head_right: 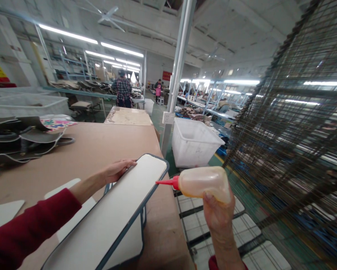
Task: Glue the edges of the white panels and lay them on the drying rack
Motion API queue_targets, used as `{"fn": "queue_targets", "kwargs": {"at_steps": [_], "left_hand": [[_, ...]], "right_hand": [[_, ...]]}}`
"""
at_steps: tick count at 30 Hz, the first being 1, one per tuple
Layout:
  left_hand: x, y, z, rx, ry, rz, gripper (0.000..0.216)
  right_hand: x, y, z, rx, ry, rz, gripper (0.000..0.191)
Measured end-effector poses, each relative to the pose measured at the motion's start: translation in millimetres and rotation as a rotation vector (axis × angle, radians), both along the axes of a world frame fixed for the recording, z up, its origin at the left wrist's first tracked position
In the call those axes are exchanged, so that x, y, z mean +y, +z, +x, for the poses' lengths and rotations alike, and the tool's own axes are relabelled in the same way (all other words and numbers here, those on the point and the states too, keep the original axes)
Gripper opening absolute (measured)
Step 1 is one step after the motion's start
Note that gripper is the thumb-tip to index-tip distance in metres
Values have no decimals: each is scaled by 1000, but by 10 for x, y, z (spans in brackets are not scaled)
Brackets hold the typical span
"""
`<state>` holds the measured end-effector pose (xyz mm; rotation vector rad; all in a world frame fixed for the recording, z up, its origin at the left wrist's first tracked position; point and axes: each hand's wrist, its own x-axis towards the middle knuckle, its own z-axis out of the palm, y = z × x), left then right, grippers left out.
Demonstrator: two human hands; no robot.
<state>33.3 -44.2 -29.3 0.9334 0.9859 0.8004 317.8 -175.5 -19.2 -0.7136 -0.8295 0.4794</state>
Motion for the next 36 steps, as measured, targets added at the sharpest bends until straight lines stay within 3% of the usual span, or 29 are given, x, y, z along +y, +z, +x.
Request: {"fn": "queue_targets", "kwargs": {"at_steps": [11, 16, 22, 29, 36], "left_hand": [[31, -23, 7, 15, 31, -34, 26], [43, -32, 34, 15, 61, -81, 19], [68, -50, 50, 15, 67, -130, 5], [127, -67, 59, 7, 67, -136, 7], [173, -63, 73, 10, 60, -142, 15]], "right_hand": [[7, -8, -19, -8, 36, -25, 41], [-8, -9, -49, 30, 37, -65, 32], [-23, -36, -79, -38, 50, -68, 33], [-44, -141, -47, -88, 34, -83, 36], [-90, -238, -30, -60, 114, -118, 42]]}}
